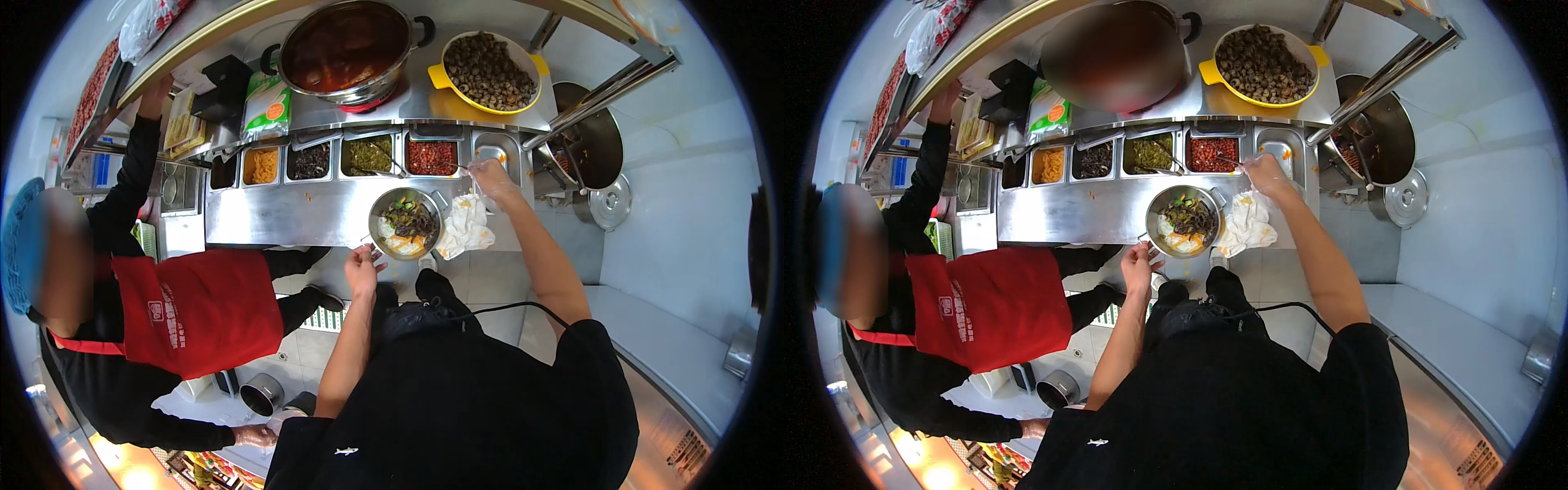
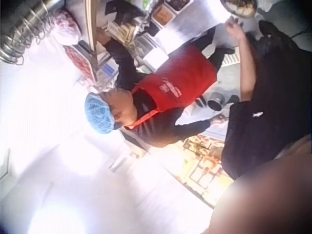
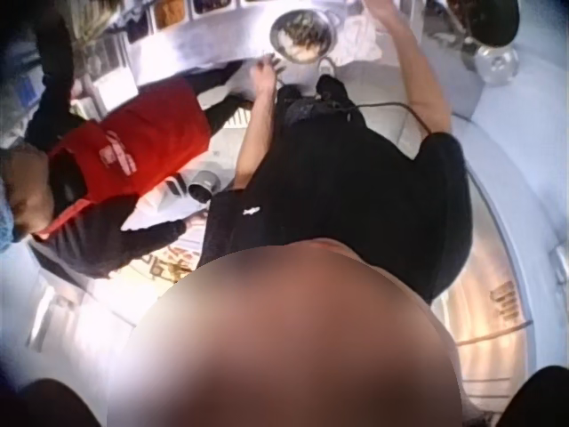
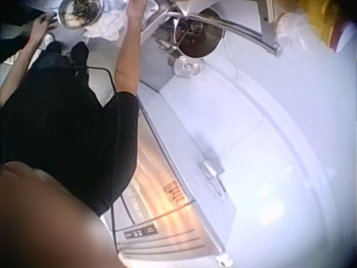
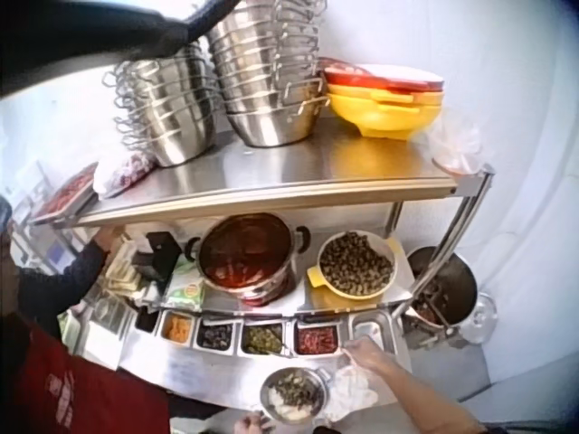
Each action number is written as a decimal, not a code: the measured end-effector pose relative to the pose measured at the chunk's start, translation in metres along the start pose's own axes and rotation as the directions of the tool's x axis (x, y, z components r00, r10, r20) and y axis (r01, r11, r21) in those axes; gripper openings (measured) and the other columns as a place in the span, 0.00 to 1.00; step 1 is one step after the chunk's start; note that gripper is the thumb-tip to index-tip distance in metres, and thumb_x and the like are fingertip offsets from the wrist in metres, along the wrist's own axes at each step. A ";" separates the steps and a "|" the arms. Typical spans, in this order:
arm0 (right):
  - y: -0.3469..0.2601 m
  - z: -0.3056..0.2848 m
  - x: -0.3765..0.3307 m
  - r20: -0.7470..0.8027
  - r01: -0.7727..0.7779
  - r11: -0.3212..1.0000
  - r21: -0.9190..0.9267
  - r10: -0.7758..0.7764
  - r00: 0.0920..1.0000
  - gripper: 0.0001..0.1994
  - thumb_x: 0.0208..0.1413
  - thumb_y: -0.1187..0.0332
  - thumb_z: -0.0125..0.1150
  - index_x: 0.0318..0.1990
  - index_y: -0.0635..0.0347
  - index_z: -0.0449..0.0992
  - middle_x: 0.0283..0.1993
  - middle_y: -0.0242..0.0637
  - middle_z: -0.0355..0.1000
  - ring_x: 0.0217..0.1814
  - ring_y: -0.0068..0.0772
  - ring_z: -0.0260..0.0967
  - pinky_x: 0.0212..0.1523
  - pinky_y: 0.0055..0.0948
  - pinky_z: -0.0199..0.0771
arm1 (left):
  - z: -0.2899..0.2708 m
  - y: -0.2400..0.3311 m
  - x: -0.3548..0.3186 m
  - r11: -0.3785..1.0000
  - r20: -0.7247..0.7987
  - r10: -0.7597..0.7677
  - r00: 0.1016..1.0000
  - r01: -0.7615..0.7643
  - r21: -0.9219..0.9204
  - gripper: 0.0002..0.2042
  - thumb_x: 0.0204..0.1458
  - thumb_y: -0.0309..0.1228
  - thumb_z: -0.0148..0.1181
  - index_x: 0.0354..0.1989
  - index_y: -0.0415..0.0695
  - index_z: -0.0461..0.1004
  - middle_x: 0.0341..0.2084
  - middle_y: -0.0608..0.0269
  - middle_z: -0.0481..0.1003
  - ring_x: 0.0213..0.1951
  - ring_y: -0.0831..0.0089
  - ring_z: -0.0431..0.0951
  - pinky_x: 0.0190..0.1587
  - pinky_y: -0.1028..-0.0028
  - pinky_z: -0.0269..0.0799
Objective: The person assembles a noodle soup dish in a commercial kitchen. They blanch greens, add noodles and various toppings from containers, then ladle broth into a bowl. A coworker is visible working nearby.
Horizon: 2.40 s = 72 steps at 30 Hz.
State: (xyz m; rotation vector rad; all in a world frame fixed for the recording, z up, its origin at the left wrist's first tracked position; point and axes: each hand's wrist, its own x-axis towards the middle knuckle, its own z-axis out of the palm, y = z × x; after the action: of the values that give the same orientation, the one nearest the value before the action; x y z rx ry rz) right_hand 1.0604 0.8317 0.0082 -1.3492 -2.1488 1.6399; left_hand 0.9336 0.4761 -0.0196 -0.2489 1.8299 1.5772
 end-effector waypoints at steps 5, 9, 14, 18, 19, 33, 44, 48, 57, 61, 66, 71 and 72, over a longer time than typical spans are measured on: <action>-0.003 -0.007 -0.056 0.091 0.308 0.919 -0.248 -0.294 0.951 0.14 0.64 0.66 0.53 0.37 0.67 0.82 0.34 0.58 0.78 0.37 0.57 0.76 0.45 0.47 0.75 | 0.007 -0.011 0.015 1.000 0.042 0.016 0.999 -0.016 -0.010 0.12 0.70 0.32 0.50 0.50 0.34 0.72 0.45 0.55 0.78 0.43 0.67 0.81 0.36 0.68 0.85; -0.017 0.022 -0.125 0.118 0.398 0.772 -0.495 -0.395 0.911 0.12 0.64 0.68 0.51 0.40 0.66 0.79 0.32 0.56 0.78 0.38 0.55 0.79 0.39 0.48 0.79 | 0.012 -0.011 0.028 1.000 0.046 0.003 0.999 -0.003 0.006 0.12 0.70 0.32 0.50 0.49 0.35 0.73 0.41 0.56 0.79 0.42 0.69 0.81 0.36 0.69 0.85; -0.020 0.034 -0.160 0.248 0.505 0.437 -0.744 -0.522 0.816 0.15 0.60 0.70 0.55 0.53 0.66 0.74 0.30 0.49 0.79 0.33 0.47 0.81 0.29 0.44 0.80 | 0.012 -0.005 0.028 1.000 0.080 -0.018 0.997 0.017 0.017 0.11 0.68 0.29 0.49 0.51 0.34 0.72 0.44 0.57 0.78 0.42 0.69 0.81 0.38 0.67 0.87; -0.003 0.031 -0.164 0.307 0.566 0.323 -0.759 -0.590 0.747 0.18 0.58 0.72 0.55 0.56 0.67 0.71 0.31 0.45 0.79 0.34 0.46 0.81 0.29 0.42 0.81 | 0.015 -0.007 0.036 0.999 0.077 -0.016 0.997 0.018 -0.035 0.13 0.70 0.33 0.51 0.49 0.35 0.74 0.39 0.56 0.79 0.38 0.69 0.82 0.35 0.68 0.86; 0.000 0.030 -0.163 0.287 0.567 0.327 -0.756 -0.613 0.736 0.18 0.58 0.72 0.55 0.56 0.67 0.71 0.31 0.44 0.79 0.34 0.46 0.81 0.29 0.42 0.81 | 0.013 -0.007 0.037 1.000 0.072 -0.015 0.997 0.017 -0.025 0.13 0.70 0.33 0.51 0.49 0.35 0.74 0.39 0.56 0.79 0.38 0.69 0.82 0.35 0.68 0.86; 0.015 0.027 -0.075 -0.132 0.245 0.820 -0.518 -0.359 0.924 0.13 0.63 0.66 0.52 0.43 0.66 0.80 0.33 0.58 0.78 0.41 0.60 0.79 0.42 0.52 0.79 | 0.007 -0.013 0.037 1.000 0.058 0.004 0.998 -0.005 0.015 0.12 0.70 0.35 0.51 0.49 0.37 0.72 0.38 0.57 0.79 0.40 0.68 0.81 0.35 0.67 0.85; 0.073 0.087 0.073 -0.193 -0.108 0.955 -0.275 0.055 0.980 0.16 0.57 0.61 0.60 0.37 0.69 0.83 0.39 0.63 0.78 0.46 0.62 0.79 0.47 0.50 0.77 | 0.003 -0.001 0.026 0.998 0.139 -0.052 0.989 0.055 -0.018 0.14 0.69 0.35 0.54 0.51 0.35 0.72 0.50 0.54 0.77 0.48 0.64 0.81 0.41 0.62 0.87; 0.110 0.099 0.090 -0.163 -0.158 0.956 -0.247 0.120 0.979 0.14 0.57 0.63 0.58 0.40 0.65 0.85 0.45 0.60 0.79 0.51 0.59 0.79 0.54 0.48 0.77 | 0.008 0.003 0.027 0.994 0.161 -0.106 0.981 0.108 -0.002 0.13 0.68 0.35 0.56 0.51 0.37 0.71 0.53 0.54 0.75 0.51 0.59 0.80 0.44 0.59 0.87; 0.052 0.081 0.051 -0.097 -0.197 0.895 -0.401 0.173 0.980 0.14 0.62 0.66 0.55 0.41 0.65 0.85 0.49 0.54 0.80 0.53 0.57 0.79 0.54 0.47 0.79 | 0.001 0.009 0.027 0.995 0.184 -0.096 0.978 0.099 -0.008 0.11 0.67 0.31 0.57 0.49 0.36 0.70 0.53 0.52 0.73 0.52 0.55 0.81 0.42 0.59 0.88; 0.043 0.063 0.046 0.022 0.008 0.735 -0.677 0.008 1.000 0.12 0.63 0.71 0.54 0.43 0.63 0.85 0.49 0.53 0.81 0.53 0.53 0.80 0.51 0.45 0.82 | -0.002 0.016 0.020 0.995 0.219 -0.088 0.972 0.077 0.060 0.10 0.65 0.29 0.60 0.49 0.38 0.70 0.45 0.56 0.75 0.51 0.59 0.81 0.42 0.59 0.88; -0.022 0.031 -0.008 0.170 0.293 0.491 -0.820 -0.279 0.945 0.11 0.60 0.70 0.54 0.35 0.56 0.85 0.42 0.47 0.83 0.46 0.47 0.83 0.46 0.44 0.83 | -0.003 0.014 0.014 0.997 0.206 -0.071 0.976 0.067 0.030 0.10 0.66 0.30 0.59 0.49 0.39 0.69 0.46 0.54 0.76 0.50 0.60 0.81 0.41 0.60 0.88; -0.027 0.001 -0.062 0.197 0.443 0.423 -0.790 -0.509 0.838 0.10 0.61 0.65 0.54 0.33 0.54 0.81 0.32 0.47 0.80 0.37 0.49 0.81 0.38 0.48 0.80 | 0.005 0.010 0.013 0.998 0.186 -0.053 0.981 0.049 0.027 0.10 0.67 0.30 0.56 0.50 0.38 0.67 0.48 0.52 0.75 0.49 0.59 0.82 0.40 0.60 0.88; -0.027 -0.009 -0.080 0.161 0.469 0.454 -0.757 -0.567 0.808 0.10 0.61 0.65 0.54 0.33 0.55 0.80 0.30 0.47 0.79 0.35 0.50 0.80 0.37 0.49 0.79 | 0.005 0.009 0.013 0.999 0.174 -0.053 0.983 0.049 0.022 0.10 0.67 0.30 0.56 0.50 0.38 0.67 0.48 0.52 0.75 0.48 0.59 0.82 0.40 0.60 0.88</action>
State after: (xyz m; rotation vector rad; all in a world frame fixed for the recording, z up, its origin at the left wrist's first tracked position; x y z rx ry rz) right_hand 1.0977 0.7820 0.0656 -0.6625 -2.9117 0.3482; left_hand 0.9213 0.4867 -0.0207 -0.1433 1.6891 1.4978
